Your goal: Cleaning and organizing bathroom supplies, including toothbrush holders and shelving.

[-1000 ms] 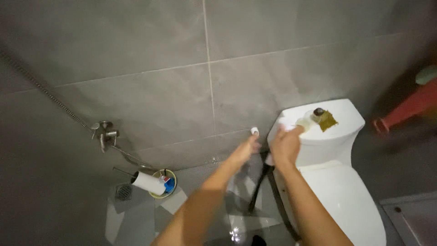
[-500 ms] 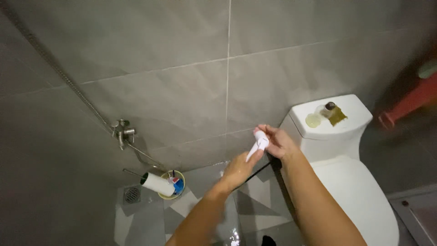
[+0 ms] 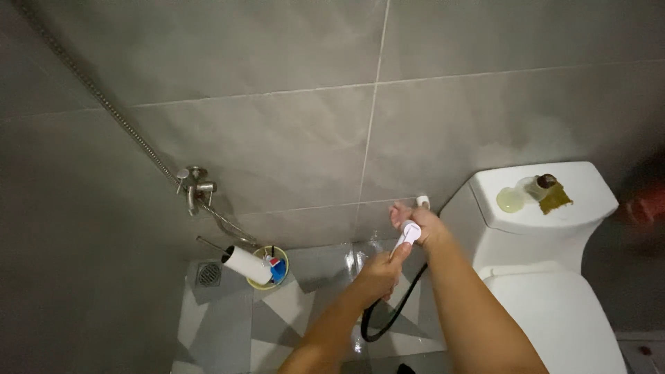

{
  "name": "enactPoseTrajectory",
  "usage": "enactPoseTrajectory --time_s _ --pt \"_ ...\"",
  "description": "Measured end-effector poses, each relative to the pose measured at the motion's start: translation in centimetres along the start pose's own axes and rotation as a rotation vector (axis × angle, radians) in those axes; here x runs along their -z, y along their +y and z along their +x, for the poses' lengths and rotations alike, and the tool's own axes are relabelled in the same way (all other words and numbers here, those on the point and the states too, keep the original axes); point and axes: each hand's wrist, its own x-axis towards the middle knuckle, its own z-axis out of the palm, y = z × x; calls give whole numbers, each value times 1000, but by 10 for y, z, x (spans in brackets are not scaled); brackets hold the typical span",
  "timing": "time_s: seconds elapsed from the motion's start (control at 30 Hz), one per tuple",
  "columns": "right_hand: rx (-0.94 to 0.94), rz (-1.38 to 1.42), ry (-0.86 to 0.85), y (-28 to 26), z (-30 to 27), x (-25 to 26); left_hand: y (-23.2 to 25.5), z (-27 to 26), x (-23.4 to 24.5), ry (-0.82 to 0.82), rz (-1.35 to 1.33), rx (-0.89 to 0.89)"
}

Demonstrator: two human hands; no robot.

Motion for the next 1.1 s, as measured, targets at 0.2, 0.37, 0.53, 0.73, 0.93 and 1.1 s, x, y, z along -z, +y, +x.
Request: enactPoseTrajectory --time_s 0.2,0.37,0.53,0.73,0.93,1.1 --pt "-2 46 76 0 37 30 -9 17 -3 -16 -134 -17" --pt "16 -88 111 3 2 -7 -30 40 -3 66 10 -62" --pt "12 -224 97 3 -13 -12 -11 18 -3 74 55 -71" --pt "93 -200 44 7 -19 -7 -18 16 2 -122 -159 -64" --pt "101 -292 56 14 -55 -38 -27 27 5 -171 -138 -78" --pt "129 -269 66 3 -34 -22 -37 35 3 -35 42 -114"
